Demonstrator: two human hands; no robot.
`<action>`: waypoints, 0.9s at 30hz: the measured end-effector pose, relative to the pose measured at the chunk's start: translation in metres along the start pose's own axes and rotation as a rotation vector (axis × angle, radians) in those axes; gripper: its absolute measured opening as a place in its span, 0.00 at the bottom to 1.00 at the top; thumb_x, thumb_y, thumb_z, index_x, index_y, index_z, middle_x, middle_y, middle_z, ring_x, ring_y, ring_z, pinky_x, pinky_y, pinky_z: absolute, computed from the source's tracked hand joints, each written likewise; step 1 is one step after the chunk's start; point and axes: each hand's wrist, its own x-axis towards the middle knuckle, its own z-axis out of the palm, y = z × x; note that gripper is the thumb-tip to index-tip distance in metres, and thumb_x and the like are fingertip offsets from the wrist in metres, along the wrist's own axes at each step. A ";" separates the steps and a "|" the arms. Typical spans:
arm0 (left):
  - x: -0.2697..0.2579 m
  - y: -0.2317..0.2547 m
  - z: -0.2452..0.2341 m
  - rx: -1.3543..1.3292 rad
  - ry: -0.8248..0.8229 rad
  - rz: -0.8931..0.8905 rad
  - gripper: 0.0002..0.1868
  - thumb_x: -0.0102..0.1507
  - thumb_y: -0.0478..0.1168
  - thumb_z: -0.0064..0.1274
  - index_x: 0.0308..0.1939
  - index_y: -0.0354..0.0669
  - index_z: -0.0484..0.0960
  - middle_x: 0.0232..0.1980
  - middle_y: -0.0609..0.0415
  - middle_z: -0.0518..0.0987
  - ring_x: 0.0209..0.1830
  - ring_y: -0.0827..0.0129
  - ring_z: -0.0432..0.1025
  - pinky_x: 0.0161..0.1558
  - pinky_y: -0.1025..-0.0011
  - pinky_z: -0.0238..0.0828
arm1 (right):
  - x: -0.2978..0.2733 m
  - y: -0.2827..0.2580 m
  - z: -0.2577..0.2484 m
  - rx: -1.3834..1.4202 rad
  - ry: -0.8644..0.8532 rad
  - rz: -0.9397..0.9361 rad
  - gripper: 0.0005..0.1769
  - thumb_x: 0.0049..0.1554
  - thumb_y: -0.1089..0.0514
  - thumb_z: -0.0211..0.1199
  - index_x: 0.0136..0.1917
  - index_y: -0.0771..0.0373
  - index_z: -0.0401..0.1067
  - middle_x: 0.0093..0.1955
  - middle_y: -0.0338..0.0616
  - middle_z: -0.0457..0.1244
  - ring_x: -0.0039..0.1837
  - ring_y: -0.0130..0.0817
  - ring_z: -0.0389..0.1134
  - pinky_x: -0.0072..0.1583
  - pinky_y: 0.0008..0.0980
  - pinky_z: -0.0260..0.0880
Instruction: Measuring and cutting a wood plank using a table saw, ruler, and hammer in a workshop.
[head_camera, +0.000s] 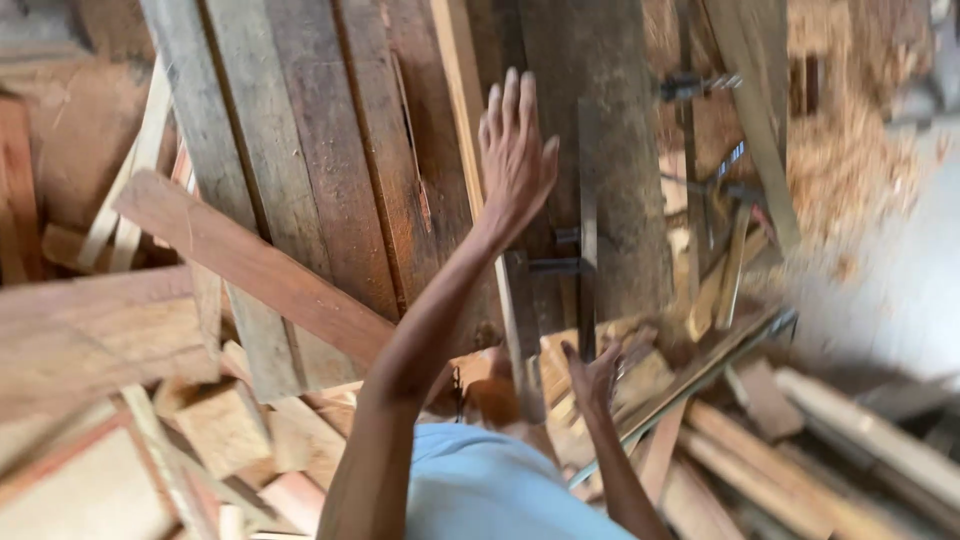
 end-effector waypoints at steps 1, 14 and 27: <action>0.037 -0.008 0.017 0.081 0.146 -0.030 0.52 0.58 0.43 0.63 0.79 0.39 0.47 0.82 0.37 0.47 0.82 0.38 0.43 0.78 0.40 0.45 | 0.020 0.031 0.007 -0.010 -0.042 0.109 0.43 0.49 0.41 0.77 0.62 0.73 0.64 0.52 0.61 0.66 0.48 0.52 0.69 0.50 0.49 0.71; 0.187 -0.122 0.112 0.695 -0.035 -0.315 0.42 0.62 0.33 0.55 0.79 0.57 0.58 0.78 0.43 0.61 0.75 0.38 0.56 0.66 0.36 0.63 | 0.050 0.002 -0.106 0.408 -0.451 0.449 0.15 0.53 0.52 0.73 0.46 0.67 0.77 0.29 0.45 0.66 0.29 0.33 0.65 0.32 0.37 0.66; 0.182 -0.091 0.098 0.813 0.201 -0.356 0.35 0.70 0.37 0.51 0.80 0.62 0.60 0.86 0.50 0.43 0.75 0.38 0.60 0.68 0.46 0.64 | 0.224 -0.066 -0.203 -0.232 -0.010 0.042 0.20 0.62 0.44 0.63 0.42 0.64 0.73 0.30 0.45 0.65 0.32 0.34 0.68 0.36 0.39 0.68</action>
